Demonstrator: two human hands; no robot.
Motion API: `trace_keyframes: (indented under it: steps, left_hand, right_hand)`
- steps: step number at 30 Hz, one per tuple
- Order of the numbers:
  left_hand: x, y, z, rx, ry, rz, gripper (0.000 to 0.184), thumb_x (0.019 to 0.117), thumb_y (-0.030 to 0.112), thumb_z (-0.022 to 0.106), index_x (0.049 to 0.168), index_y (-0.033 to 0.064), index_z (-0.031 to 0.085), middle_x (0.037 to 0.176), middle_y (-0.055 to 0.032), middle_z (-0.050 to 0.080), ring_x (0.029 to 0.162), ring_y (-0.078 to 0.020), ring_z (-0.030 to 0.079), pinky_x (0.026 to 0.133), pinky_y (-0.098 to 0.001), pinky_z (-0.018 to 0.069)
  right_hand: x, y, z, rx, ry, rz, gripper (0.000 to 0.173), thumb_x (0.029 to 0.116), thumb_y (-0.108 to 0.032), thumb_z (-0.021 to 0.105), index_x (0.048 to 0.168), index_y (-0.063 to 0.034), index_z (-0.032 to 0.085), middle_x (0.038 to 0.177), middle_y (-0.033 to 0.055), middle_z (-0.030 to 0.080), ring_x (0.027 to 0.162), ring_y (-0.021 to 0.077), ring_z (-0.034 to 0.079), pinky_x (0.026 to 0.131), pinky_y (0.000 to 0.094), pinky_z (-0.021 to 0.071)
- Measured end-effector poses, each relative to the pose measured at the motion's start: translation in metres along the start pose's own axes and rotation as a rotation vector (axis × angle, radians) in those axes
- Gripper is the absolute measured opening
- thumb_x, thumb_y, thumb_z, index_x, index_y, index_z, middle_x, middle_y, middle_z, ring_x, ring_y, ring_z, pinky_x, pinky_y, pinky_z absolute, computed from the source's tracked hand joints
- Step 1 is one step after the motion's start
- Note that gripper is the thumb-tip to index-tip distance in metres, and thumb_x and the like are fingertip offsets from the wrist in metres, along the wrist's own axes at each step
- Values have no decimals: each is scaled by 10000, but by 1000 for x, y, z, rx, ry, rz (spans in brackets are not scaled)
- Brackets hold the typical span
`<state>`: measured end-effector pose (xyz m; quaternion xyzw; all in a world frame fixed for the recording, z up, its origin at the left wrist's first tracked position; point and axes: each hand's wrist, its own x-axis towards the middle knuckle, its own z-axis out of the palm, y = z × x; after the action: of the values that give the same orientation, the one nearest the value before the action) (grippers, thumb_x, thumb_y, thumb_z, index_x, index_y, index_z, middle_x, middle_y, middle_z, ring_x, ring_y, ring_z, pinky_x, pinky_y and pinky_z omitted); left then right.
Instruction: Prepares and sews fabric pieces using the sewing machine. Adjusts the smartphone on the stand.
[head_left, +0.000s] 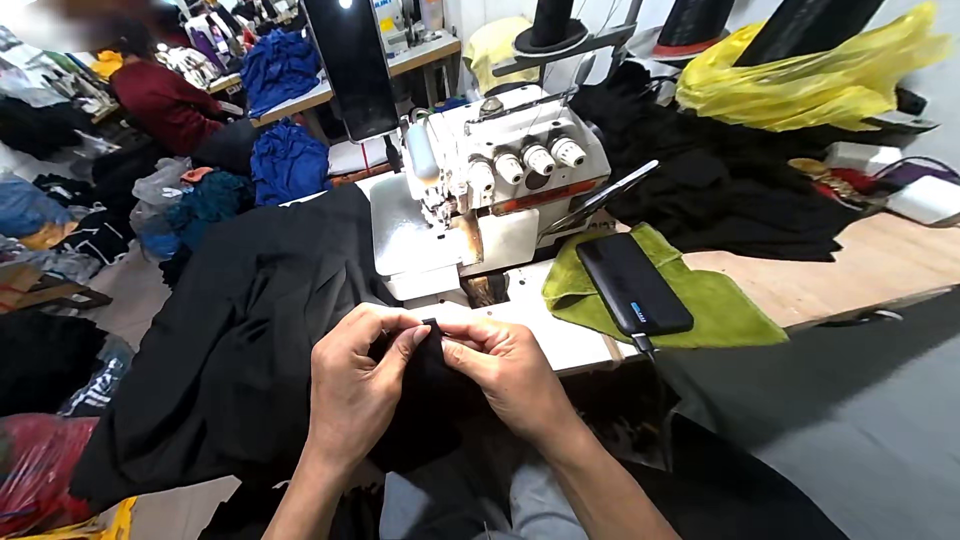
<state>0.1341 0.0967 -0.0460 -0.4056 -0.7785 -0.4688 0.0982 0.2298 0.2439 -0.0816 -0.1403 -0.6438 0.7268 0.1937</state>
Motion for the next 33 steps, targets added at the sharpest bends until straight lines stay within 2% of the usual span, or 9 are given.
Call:
trace_keyframes:
  steps: [3, 6, 10, 12, 15, 17, 26, 30, 33]
  left_hand:
    - [0, -1, 0, -9, -12, -15, 69, 898, 200, 769, 967, 193, 765, 912, 82, 692, 755, -47, 657, 634, -193, 579]
    - [-1, -2, -3, 65, -128, -41, 171, 969, 256, 685, 1129, 221, 736, 1044, 105, 689, 836, -17, 655, 708, -190, 577]
    - [-3, -6, -2, 145, -79, -32, 98, 952, 219, 669, 958, 192, 763, 868, 120, 692, 777, 24, 650, 678, -156, 559]
    - [1, -4, -6, 165, -36, -55, 99, 961, 216, 667, 971, 186, 760, 880, 114, 702, 799, 22, 663, 692, -169, 567]
    - [24, 10, -27, 168, 34, -118, 104, 984, 193, 673, 1034, 139, 747, 923, 81, 730, 812, 10, 677, 721, -199, 573]
    - [42, 16, -38, 132, 96, -158, 99, 995, 168, 672, 1053, 121, 737, 898, 67, 721, 772, 5, 667, 694, -182, 560]
    - [45, 0, -31, 8, 241, -328, 66, 989, 97, 664, 1008, 75, 723, 844, 55, 694, 742, 6, 644, 688, -164, 538]
    - [46, 3, -32, 2, 274, -274, 59, 984, 88, 667, 1006, 75, 720, 852, 68, 693, 764, 19, 648, 712, -152, 541]
    - [49, 4, -35, 1, 274, -229, 58, 981, 79, 659, 1001, 87, 713, 855, 90, 691, 781, 36, 651, 726, -134, 549]
  right_hand:
    - [-1, 2, 0, -4, -3, -21, 169, 926, -119, 705, 1052, -141, 816, 823, -9, 758, 721, 68, 692, 677, 236, 584]
    - [0, 4, -1, -45, -15, -104, 172, 928, -108, 692, 1042, -150, 814, 819, -29, 747, 704, 49, 675, 658, 217, 574]
    - [0, 12, 3, -25, -9, -223, 134, 921, -75, 732, 1040, -132, 709, 843, -8, 737, 703, 80, 690, 652, 236, 595]
    - [-4, 20, 3, -28, -10, -224, 70, 967, -201, 710, 944, -143, 744, 801, -45, 701, 698, 42, 651, 651, 205, 567]
    - [-13, 32, 1, -75, -77, -101, 386, 987, -482, 634, 776, -173, 726, 658, -100, 598, 624, -15, 550, 584, 204, 455]
    - [-17, 38, 5, -76, -20, -80, 321, 937, -459, 720, 836, -159, 775, 729, -64, 699, 697, 18, 656, 652, 233, 560]
    - [-23, 46, 26, -4, 309, 145, 276, 785, -344, 892, 742, -146, 705, 651, -32, 631, 574, 71, 578, 535, 249, 480]
    - [-26, 54, 31, -7, 285, 93, 250, 906, -343, 776, 768, -147, 708, 701, -42, 600, 624, 57, 560, 582, 227, 472]
    - [-28, 54, 33, -35, 284, 112, 219, 892, -343, 793, 796, -153, 739, 725, -48, 615, 675, 51, 587, 626, 224, 491]
